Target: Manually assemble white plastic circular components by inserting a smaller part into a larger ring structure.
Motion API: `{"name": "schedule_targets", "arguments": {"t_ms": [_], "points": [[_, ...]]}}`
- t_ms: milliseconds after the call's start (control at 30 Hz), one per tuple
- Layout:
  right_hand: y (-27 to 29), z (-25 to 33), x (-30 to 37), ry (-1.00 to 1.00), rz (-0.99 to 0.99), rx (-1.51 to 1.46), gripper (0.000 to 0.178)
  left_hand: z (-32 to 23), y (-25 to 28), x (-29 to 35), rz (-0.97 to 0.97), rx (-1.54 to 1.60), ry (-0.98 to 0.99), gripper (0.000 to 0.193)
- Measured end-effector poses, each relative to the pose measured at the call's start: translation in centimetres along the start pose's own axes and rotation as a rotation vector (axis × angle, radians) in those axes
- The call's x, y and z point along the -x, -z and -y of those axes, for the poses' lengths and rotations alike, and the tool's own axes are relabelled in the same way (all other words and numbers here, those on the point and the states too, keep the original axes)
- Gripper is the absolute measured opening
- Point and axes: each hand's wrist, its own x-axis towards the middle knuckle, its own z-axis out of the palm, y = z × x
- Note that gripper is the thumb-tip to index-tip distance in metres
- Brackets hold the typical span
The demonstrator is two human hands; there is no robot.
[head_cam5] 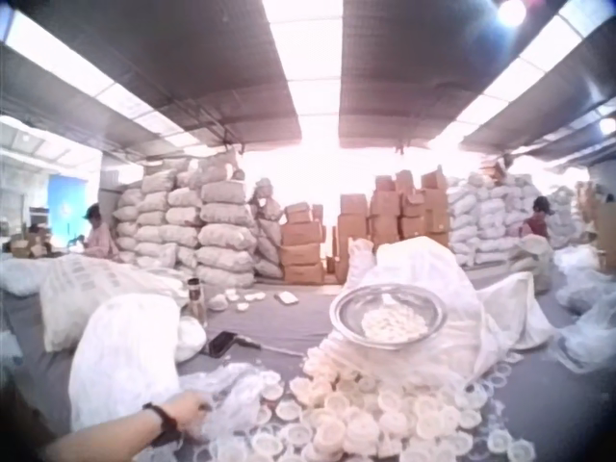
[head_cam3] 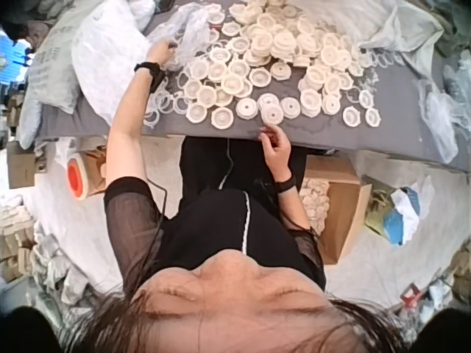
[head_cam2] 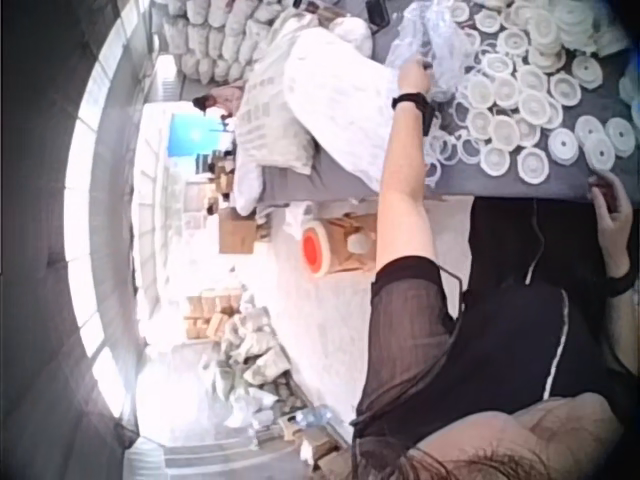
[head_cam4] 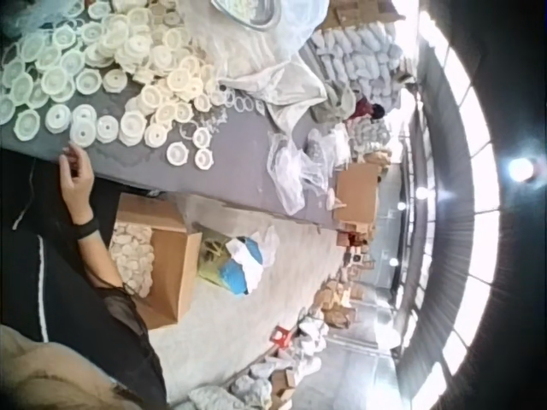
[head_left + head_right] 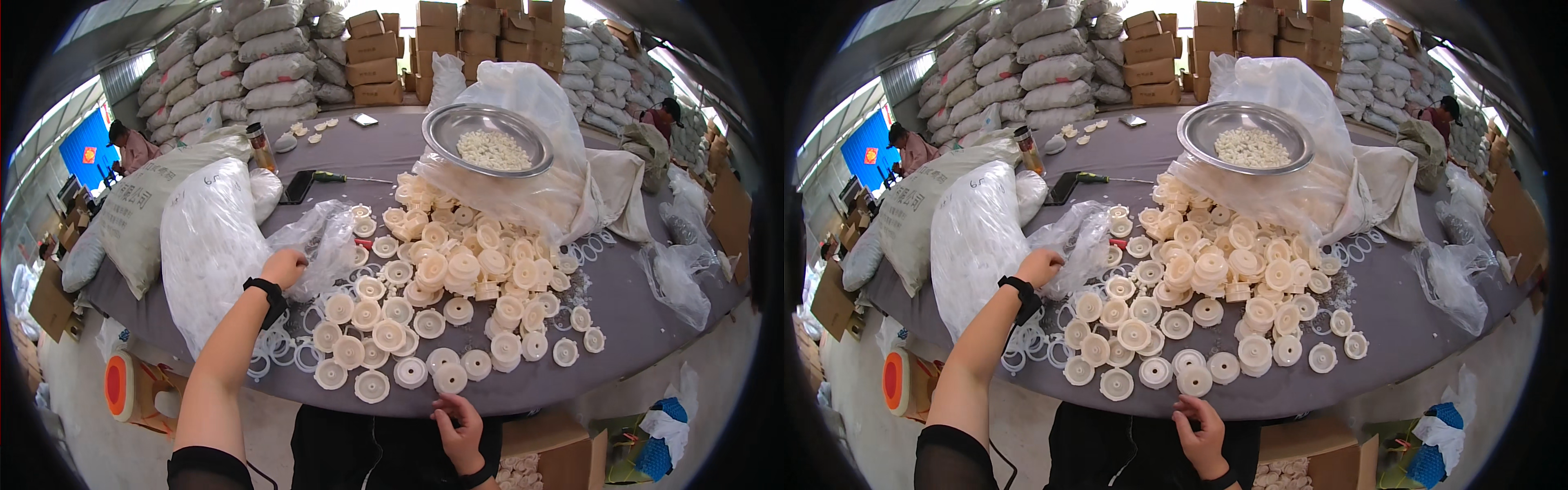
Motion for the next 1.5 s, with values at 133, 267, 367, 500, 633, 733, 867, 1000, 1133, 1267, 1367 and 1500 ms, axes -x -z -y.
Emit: {"name": "schedule_targets", "arguments": {"t_ms": [133,267,367,500,633,733,867,1000,1133,1267,1367,1500], "points": [[-0.3,0.1,-0.4,0.012,-0.003,0.057,0.023,-0.8,0.7,-0.5,0.172,0.046,0.031,0.021],[-0.6,0.4,-0.6,0.056,0.006,0.117,0.019,-1.3,0.1,-1.5,0.202,-0.071,0.040,0.017],[-0.5,0.3,-0.6,0.055,0.008,0.123,0.017,-0.5,-0.5,-1.5,0.139,0.042,0.020,0.019],[-0.7,0.5,-0.6,0.098,0.038,0.135,0.014,1.4,-0.5,-1.2,0.066,0.210,0.016,0.020],[-0.5,0.4,-0.5,0.087,0.035,0.123,0.013,1.1,0.1,-0.5,0.028,0.486,0.171,0.020],[-0.4,0.3,-0.3,0.073,0.033,0.102,0.013,0.3,0.9,-0.1,-0.011,0.658,0.264,0.021],[-0.4,0.3,-0.2,0.044,0.034,0.080,0.013,-0.1,2.0,0.6,-0.037,0.829,0.302,0.021],[-0.4,0.2,-0.1,0.047,0.030,0.069,0.013,-0.6,2.1,0.8,-0.014,0.774,0.308,0.018],[-0.5,0.2,-0.1,0.028,-0.028,0.035,0.013,-0.5,1.7,1.1,-0.108,0.444,0.063,0.014],[-0.2,1.0,-1.4,0.005,-0.059,0.004,0.016,-1.3,2.1,2.1,-0.032,0.040,0.037,0.015],[0.2,2.8,-4.5,0.232,-0.142,0.249,0.017,-1.6,1.9,2.2,0.016,-0.022,0.036,0.014],[1.2,4.0,-10.0,0.443,-0.113,0.787,0.014,-2.7,1.9,2.6,-0.027,-0.017,0.013,0.017]]}}
